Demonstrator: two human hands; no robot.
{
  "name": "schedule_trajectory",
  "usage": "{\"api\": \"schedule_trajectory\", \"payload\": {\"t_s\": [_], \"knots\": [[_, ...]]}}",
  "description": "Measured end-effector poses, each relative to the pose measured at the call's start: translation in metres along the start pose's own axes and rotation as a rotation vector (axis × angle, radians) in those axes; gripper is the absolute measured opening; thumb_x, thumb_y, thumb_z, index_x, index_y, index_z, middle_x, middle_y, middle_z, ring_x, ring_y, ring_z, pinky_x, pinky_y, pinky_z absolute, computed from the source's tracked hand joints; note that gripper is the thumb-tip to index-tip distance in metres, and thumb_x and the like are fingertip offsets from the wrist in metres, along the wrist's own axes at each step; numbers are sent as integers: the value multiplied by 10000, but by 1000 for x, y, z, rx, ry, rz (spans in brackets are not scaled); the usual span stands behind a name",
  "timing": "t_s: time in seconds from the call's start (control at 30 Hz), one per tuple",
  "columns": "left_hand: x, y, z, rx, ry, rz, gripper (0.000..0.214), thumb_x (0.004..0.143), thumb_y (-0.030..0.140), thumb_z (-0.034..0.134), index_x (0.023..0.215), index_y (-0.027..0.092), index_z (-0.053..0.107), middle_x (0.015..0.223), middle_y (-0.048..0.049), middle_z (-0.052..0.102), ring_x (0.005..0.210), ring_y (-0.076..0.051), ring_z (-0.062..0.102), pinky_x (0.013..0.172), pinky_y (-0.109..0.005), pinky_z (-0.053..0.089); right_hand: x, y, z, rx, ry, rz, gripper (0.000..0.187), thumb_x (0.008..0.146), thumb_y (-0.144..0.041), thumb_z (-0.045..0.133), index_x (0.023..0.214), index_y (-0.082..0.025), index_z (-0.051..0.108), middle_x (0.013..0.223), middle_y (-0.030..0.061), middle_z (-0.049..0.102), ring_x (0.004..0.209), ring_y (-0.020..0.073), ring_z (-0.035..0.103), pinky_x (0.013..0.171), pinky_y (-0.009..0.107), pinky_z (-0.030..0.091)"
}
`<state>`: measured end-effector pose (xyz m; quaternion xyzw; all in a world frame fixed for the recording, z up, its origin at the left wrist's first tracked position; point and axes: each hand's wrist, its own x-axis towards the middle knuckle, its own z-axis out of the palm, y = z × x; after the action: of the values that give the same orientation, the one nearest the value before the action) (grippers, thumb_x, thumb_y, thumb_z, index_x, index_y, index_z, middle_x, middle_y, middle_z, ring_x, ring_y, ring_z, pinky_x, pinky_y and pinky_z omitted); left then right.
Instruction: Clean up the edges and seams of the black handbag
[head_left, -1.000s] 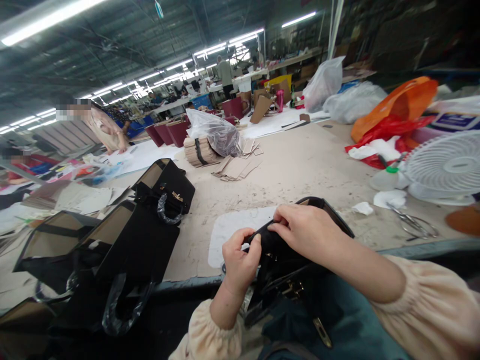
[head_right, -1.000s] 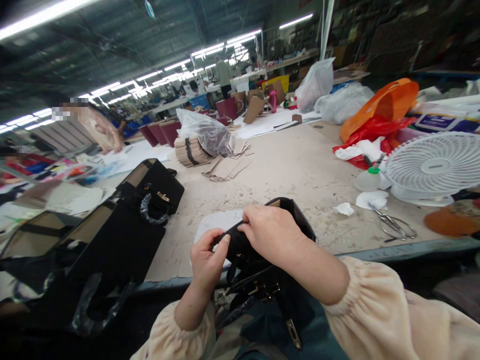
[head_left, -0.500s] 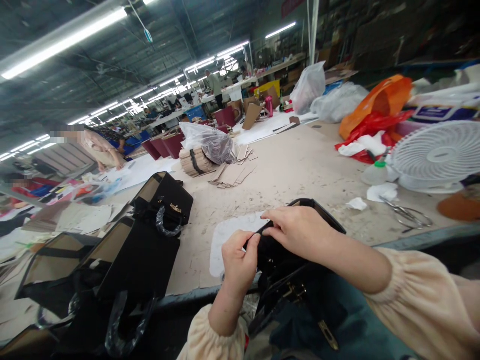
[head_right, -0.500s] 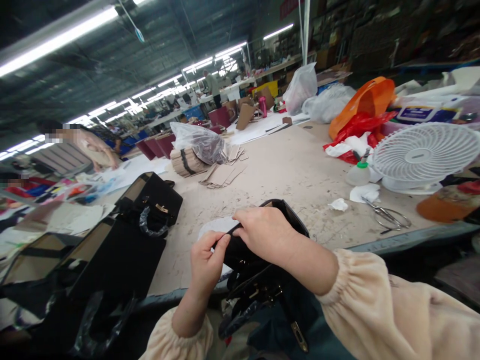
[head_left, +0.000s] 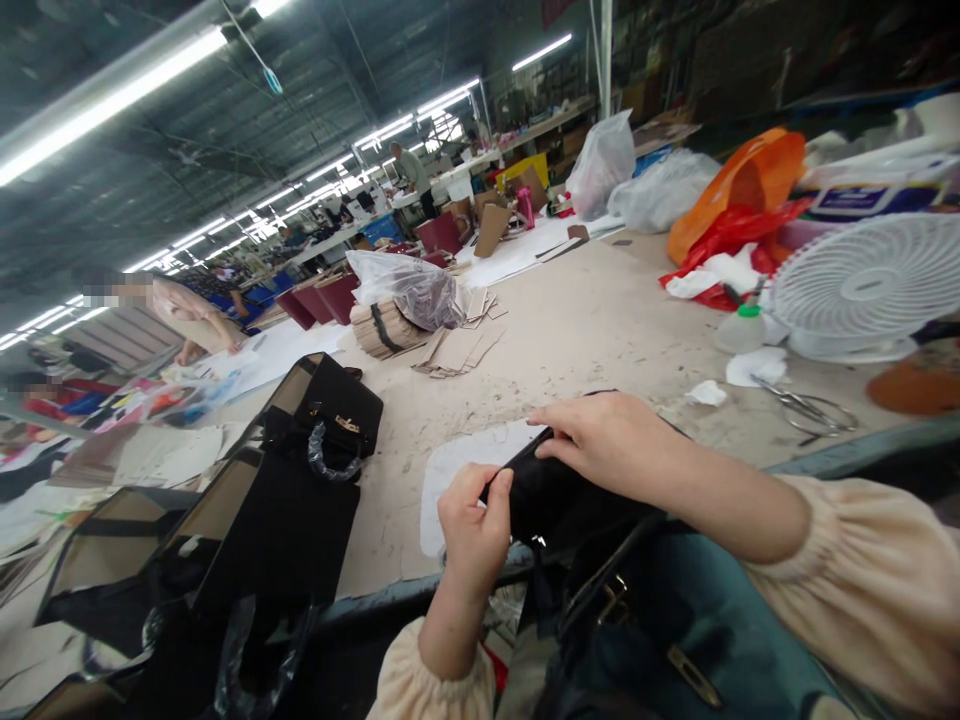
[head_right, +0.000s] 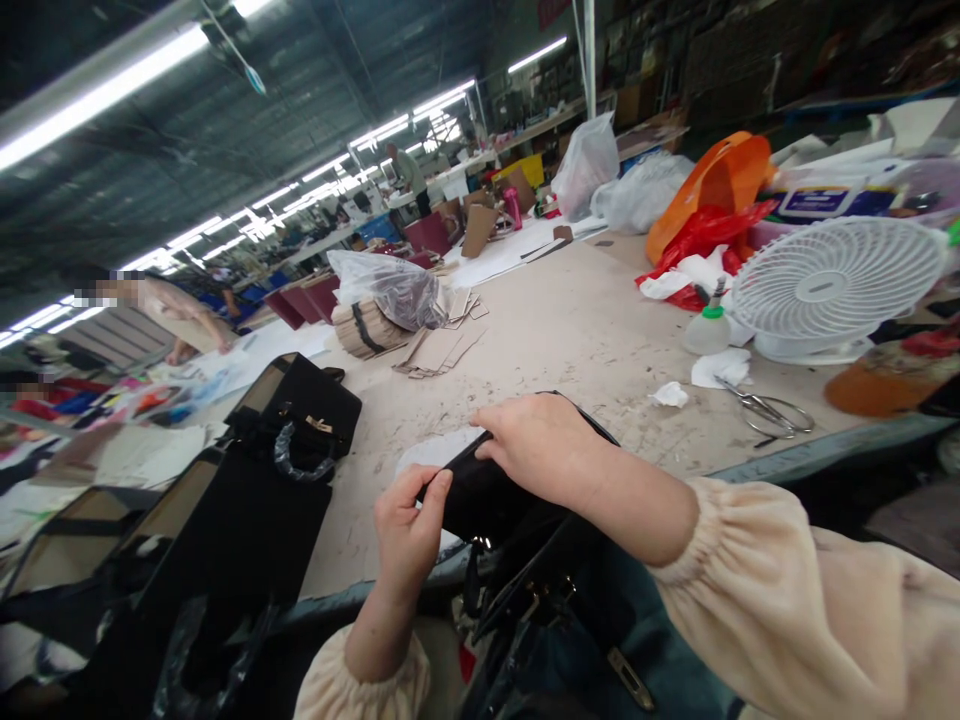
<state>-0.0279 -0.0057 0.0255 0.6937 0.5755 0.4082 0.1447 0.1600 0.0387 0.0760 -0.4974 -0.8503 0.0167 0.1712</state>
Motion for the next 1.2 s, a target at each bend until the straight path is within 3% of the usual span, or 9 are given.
{"api": "schedule_trajectory", "payload": {"t_s": [0.4, 0.6, 0.73, 0.93, 1.07, 1.2], "knots": [[0, 2, -2, 33, -38, 15, 195, 840, 263, 520, 705, 150, 602, 656, -3, 573, 637, -115, 520, 621, -235, 388, 4, -2, -3, -14, -80, 17, 202, 831, -349, 498, 835, -266, 682, 816, 12, 702, 776, 188, 628, 627, 274, 382], [7, 14, -15, 122, -205, 43, 176, 860, 273, 485, 818, 176, 626, 774, -16, 634, 743, -135, 568, 689, -250, 412, 8, -4, -3, -48, -86, -9, 212, 830, -344, 494, 784, -241, 674, 793, 21, 696, 755, 190, 623, 606, 273, 378], [23, 24, -15, 236, -289, 82, 200, 821, 325, 553, 979, 249, 647, 890, -3, 675, 819, -159, 598, 736, -271, 422, 10, -6, -2, -58, -82, -13, 214, 829, -317, 487, 748, -219, 659, 781, 29, 689, 728, 189, 623, 589, 272, 378], [41, 21, 0, 245, -272, 60, 160, 816, 243, 535, 751, 202, 675, 718, 1, 671, 682, -139, 587, 627, -250, 406, 6, 3, -7, -37, -85, -22, 175, 818, -302, 499, 858, -243, 658, 819, 19, 694, 771, 198, 634, 605, 277, 392], [40, 17, 2, 212, -215, 37, 139, 795, 229, 555, 711, 185, 658, 676, 4, 648, 659, -130, 572, 619, -242, 395, -1, 17, -12, -36, -53, -40, 245, 825, -331, 514, 1028, -262, 631, 908, 24, 694, 842, 198, 630, 653, 276, 403], [39, 19, 1, 160, -212, 20, 139, 787, 219, 559, 687, 179, 647, 658, 12, 638, 643, -118, 564, 610, -229, 392, -1, 21, -13, -59, -55, -15, 230, 841, -332, 497, 998, -259, 648, 885, 30, 694, 826, 197, 628, 647, 273, 396]]}}
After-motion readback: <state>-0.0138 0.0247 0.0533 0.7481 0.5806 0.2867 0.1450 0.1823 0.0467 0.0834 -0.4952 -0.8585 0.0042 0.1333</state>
